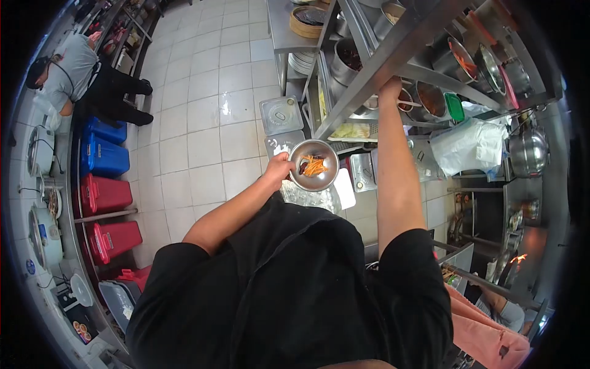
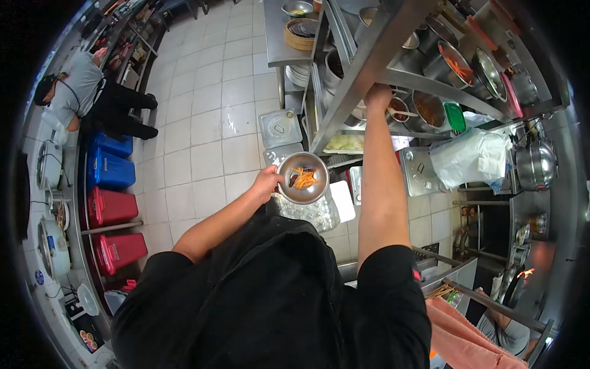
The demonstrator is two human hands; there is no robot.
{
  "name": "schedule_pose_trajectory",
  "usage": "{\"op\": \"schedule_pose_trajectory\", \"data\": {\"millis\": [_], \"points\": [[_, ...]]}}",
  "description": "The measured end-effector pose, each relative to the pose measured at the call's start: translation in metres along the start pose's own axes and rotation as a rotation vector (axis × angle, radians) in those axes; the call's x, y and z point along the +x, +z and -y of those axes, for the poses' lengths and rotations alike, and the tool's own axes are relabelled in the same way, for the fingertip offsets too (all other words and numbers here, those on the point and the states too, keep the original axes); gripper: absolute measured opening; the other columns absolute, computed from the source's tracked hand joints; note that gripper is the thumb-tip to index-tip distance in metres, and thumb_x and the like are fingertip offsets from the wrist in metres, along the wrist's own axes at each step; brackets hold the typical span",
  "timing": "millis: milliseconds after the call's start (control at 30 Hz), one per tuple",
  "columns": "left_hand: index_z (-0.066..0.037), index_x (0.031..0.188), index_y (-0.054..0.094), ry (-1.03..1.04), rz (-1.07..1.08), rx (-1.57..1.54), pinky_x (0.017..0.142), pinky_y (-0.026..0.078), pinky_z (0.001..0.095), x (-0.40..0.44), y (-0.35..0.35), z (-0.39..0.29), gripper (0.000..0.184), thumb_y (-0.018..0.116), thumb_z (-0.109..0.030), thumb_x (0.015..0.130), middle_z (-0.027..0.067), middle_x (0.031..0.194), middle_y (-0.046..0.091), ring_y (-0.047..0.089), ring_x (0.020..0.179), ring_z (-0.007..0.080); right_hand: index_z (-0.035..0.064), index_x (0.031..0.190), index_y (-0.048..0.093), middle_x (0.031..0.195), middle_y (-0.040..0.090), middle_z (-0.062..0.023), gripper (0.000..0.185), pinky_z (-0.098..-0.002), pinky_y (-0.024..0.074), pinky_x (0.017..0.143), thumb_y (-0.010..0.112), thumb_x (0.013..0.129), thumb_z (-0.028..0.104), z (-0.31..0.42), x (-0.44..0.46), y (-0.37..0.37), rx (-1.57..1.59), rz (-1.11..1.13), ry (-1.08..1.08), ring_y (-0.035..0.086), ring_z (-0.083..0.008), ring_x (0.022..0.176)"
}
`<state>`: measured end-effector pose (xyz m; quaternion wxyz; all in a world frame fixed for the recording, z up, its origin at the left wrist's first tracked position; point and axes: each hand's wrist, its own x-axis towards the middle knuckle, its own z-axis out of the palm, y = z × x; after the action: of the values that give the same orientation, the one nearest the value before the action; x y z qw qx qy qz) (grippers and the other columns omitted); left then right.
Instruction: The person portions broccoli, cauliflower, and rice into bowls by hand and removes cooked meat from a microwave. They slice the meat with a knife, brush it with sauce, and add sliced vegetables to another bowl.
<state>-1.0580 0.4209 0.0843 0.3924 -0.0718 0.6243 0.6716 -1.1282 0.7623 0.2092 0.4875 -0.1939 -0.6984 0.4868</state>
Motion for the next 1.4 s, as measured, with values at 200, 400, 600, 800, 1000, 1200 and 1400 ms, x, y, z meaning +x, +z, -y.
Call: {"op": "schedule_pose_trajectory", "data": {"millis": [200, 400, 600, 800, 1000, 1200, 1400], "points": [[-0.01, 0.071, 0.048, 0.022, -0.056, -0.087, 0.043, 0.041, 0.0308, -0.008, -0.015, -0.009, 0.016, 0.059, 0.001, 0.071, 0.0014, 0.065, 0.048, 0.048, 0.053, 0.0146, -0.0016, 0.09, 0.064, 0.075, 0.064, -0.0053, 0.012, -0.0243, 0.0452, 0.057, 0.061, 0.087, 0.009, 0.029, 0.0, -0.003, 0.279, -0.103, 0.139, 0.056, -0.0108, 0.063], [-0.011, 0.072, 0.049, -0.078, -0.057, 0.01, 0.043, 0.039, 0.0307, 0.001, -0.028, -0.007, 0.016, 0.057, 0.003, 0.071, 0.0023, 0.069, 0.051, 0.049, 0.056, 0.0151, -0.0033, 0.087, 0.066, 0.07, 0.061, -0.003, 0.01, -0.0195, 0.0387, 0.051, 0.063, 0.087, 0.006, 0.162, 0.013, -0.075, 0.173, -0.087, -0.186, 0.05, -0.0055, 0.056], [-0.009, 0.069, 0.048, -0.07, 0.014, 0.018, 0.041, 0.048, 0.032, 0.024, -0.014, 0.009, 0.015, 0.056, 0.003, 0.072, 0.0043, 0.064, 0.052, 0.054, 0.051, 0.0183, 0.0027, 0.104, 0.067, 0.083, 0.069, -0.0137, 0.029, -0.0325, 0.0492, 0.072, 0.065, 0.079, 0.018, 0.22, 0.127, -0.042, -0.575, 0.576, -0.326, 0.064, -0.0205, 0.077], [-0.013, 0.066, 0.044, -0.051, 0.063, 0.044, 0.039, 0.041, 0.0307, 0.018, -0.001, 0.004, 0.023, 0.058, 0.004, 0.072, 0.001, 0.061, 0.045, 0.046, 0.048, 0.0161, 0.0069, 0.104, 0.067, 0.101, 0.066, -0.0059, 0.031, -0.0286, 0.0459, 0.08, 0.071, 0.08, 0.026, 0.207, 0.159, 0.004, -0.456, 1.09, -0.404, 0.059, -0.0167, 0.089], [-0.011, 0.069, 0.05, -0.029, 0.007, -0.02, 0.041, 0.048, 0.0332, 0.013, -0.021, 0.016, 0.016, 0.057, 0.003, 0.072, 0.0036, 0.062, 0.053, 0.052, 0.047, 0.017, 0.0041, 0.101, 0.065, 0.094, 0.067, -0.0138, 0.028, -0.0318, 0.049, 0.07, 0.068, 0.077, 0.019, 0.25, 0.155, -0.01, -0.818, 1.085, -0.375, 0.059, -0.0187, 0.082], [-0.011, 0.069, 0.049, -0.052, -0.057, -0.077, 0.038, 0.04, 0.0315, 0.01, -0.029, 0.026, 0.017, 0.056, 0.004, 0.074, 0.0026, 0.062, 0.052, 0.048, 0.045, 0.0159, -0.0007, 0.086, 0.067, 0.071, 0.066, -0.0132, 0.02, -0.0331, 0.049, 0.053, 0.067, 0.076, 0.017, 0.228, 0.198, -0.013, -0.9, 0.826, -0.403, 0.06, -0.0203, 0.06], [-0.011, 0.068, 0.049, -0.059, -0.008, -0.003, 0.037, 0.039, 0.03, 0.008, -0.017, 0.021, 0.018, 0.056, 0.004, 0.074, 0.0029, 0.06, 0.052, 0.048, 0.044, 0.0155, 0.0015, 0.084, 0.07, 0.063, 0.064, -0.0079, 0.016, -0.0296, 0.0488, 0.049, 0.065, 0.076, 0.014, 0.255, 0.177, -0.034, -0.687, 0.841, -0.206, 0.059, -0.013, 0.05]]}}
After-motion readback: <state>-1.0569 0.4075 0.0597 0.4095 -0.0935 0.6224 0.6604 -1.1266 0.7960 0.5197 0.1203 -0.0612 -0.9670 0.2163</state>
